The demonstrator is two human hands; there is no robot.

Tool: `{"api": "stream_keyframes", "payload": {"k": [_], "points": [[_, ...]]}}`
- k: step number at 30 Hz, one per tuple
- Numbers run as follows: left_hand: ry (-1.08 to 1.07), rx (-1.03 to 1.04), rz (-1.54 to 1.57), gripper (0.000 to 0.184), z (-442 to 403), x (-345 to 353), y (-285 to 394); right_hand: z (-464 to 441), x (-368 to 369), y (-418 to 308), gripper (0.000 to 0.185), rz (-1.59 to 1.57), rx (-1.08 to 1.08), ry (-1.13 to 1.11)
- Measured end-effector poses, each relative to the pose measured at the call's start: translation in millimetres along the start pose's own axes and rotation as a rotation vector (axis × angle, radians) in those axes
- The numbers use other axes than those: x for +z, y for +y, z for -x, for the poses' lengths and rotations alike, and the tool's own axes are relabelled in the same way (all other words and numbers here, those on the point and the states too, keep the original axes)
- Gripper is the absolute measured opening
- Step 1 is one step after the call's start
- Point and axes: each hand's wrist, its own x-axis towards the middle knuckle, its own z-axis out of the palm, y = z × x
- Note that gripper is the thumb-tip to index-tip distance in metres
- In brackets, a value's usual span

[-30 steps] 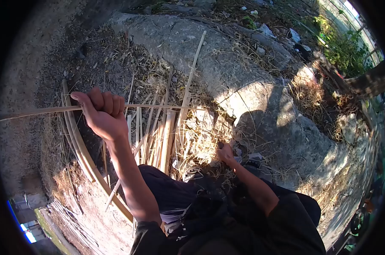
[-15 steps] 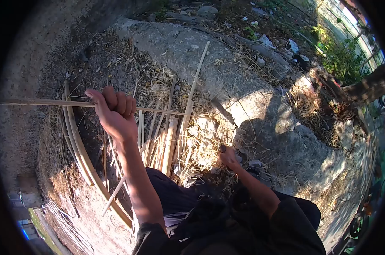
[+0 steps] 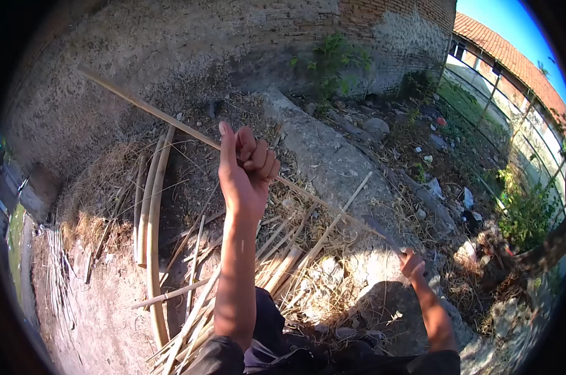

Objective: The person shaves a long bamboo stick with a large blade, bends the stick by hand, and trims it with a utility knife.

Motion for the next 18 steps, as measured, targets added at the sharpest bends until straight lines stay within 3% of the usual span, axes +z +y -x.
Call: {"api": "stream_keyframes", "payload": {"k": [3, 7, 8, 11, 13, 14, 15, 16, 17, 18], "points": [[-0.11, -0.029, -0.054, 0.053, -16, 24, -3, -10, -8, 25, 0.04, 0.062, -0.02, 0.003], [-0.191, -0.188, -0.099, 0.046, -10, 49, -31, -13, 13, 36, 0.045, 0.223, 0.04, -0.213], [-0.232, -0.199, -0.116, 0.043, -7, 53, -42, -10, 24, 36, 0.047, 0.171, 0.142, -0.271], [-0.334, -0.257, -0.089, 0.035, -2, 70, -64, -32, 29, 48, 0.067, 0.173, 0.051, -0.509], [-0.393, -0.288, -0.217, 0.034, -3, 90, -77, -61, 14, 48, 0.069, -0.048, -0.155, -0.173], [-0.489, -0.296, -0.208, 0.033, -9, 96, -85, -86, 4, 43, 0.06, -0.439, -0.143, -0.173], [-0.517, -0.295, -0.191, 0.033, -14, 105, -93, -100, -35, 17, 0.051, -0.83, -0.138, -0.158], [-0.554, -0.317, -0.222, 0.032, -18, 114, -100, -108, -79, -3, 0.035, -0.972, -0.262, -0.047], [-0.589, -0.341, -0.255, 0.03, -21, 121, -109, -77, -175, -57, 0.035, -1.028, -0.195, -0.038], [-0.634, -0.337, -0.245, 0.027, -29, 122, -122, -80, -214, -72, 0.04, -1.045, -0.375, 0.065]]}}
